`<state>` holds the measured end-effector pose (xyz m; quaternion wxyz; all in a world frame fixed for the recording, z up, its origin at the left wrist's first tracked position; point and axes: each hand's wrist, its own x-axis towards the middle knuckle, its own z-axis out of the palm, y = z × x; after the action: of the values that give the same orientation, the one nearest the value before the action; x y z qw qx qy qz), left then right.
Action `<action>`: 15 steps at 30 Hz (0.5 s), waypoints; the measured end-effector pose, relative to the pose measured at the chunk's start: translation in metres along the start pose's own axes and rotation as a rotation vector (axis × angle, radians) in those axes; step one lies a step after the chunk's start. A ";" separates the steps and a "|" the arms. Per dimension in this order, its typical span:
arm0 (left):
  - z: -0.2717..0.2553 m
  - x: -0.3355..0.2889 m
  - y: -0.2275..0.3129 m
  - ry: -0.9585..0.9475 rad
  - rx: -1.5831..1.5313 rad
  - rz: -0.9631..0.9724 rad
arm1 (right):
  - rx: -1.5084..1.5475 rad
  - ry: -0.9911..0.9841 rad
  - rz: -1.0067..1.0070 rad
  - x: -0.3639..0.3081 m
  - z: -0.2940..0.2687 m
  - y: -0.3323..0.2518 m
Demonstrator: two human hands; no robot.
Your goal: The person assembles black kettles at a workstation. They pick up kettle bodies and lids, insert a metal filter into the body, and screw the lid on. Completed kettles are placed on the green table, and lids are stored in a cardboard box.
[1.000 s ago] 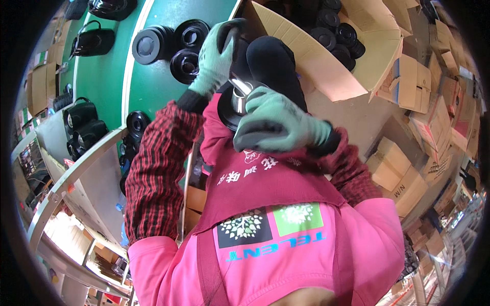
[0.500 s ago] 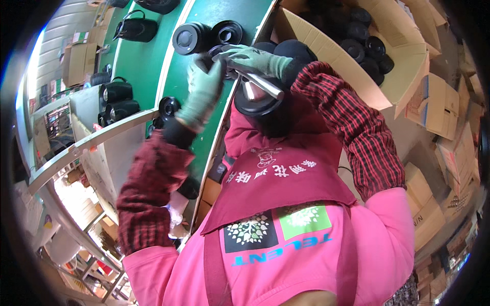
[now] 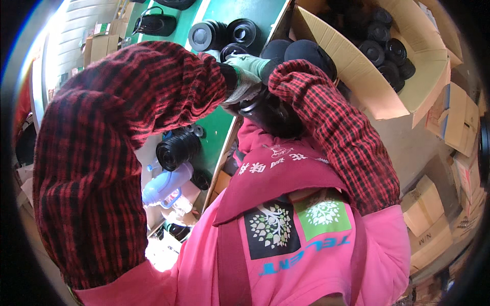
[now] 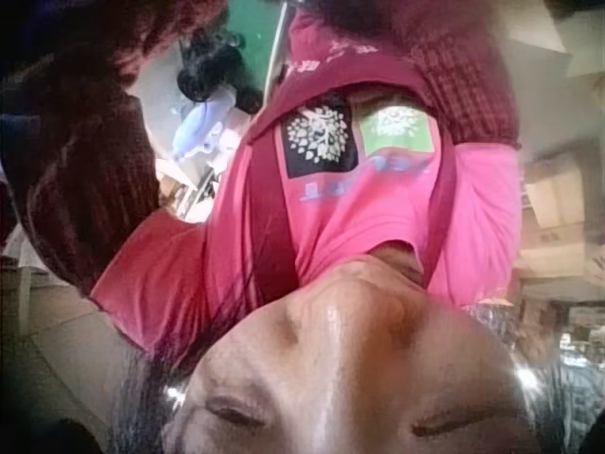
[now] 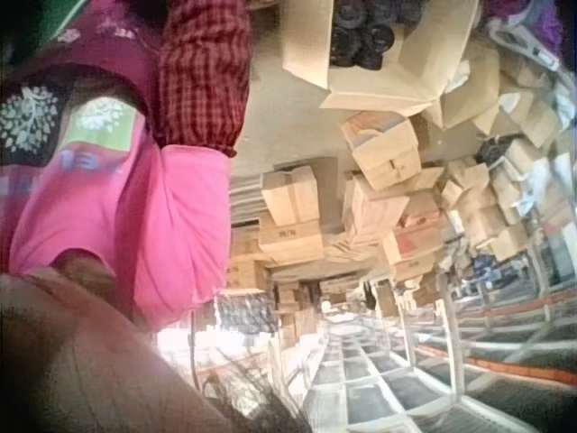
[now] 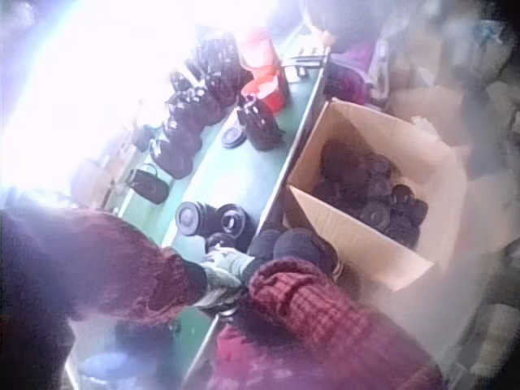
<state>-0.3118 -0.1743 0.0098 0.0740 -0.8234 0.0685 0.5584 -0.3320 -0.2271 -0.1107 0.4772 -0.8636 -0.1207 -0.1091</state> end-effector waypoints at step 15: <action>0.012 -0.029 -0.080 0.483 0.420 1.055 | -0.510 0.253 0.382 -0.080 -0.062 -0.085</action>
<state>-0.3176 -0.0930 0.0365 -0.0692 -0.7494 0.5902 0.2920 -0.4389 -0.2448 -0.0350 0.2691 -0.9417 0.1346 -0.1506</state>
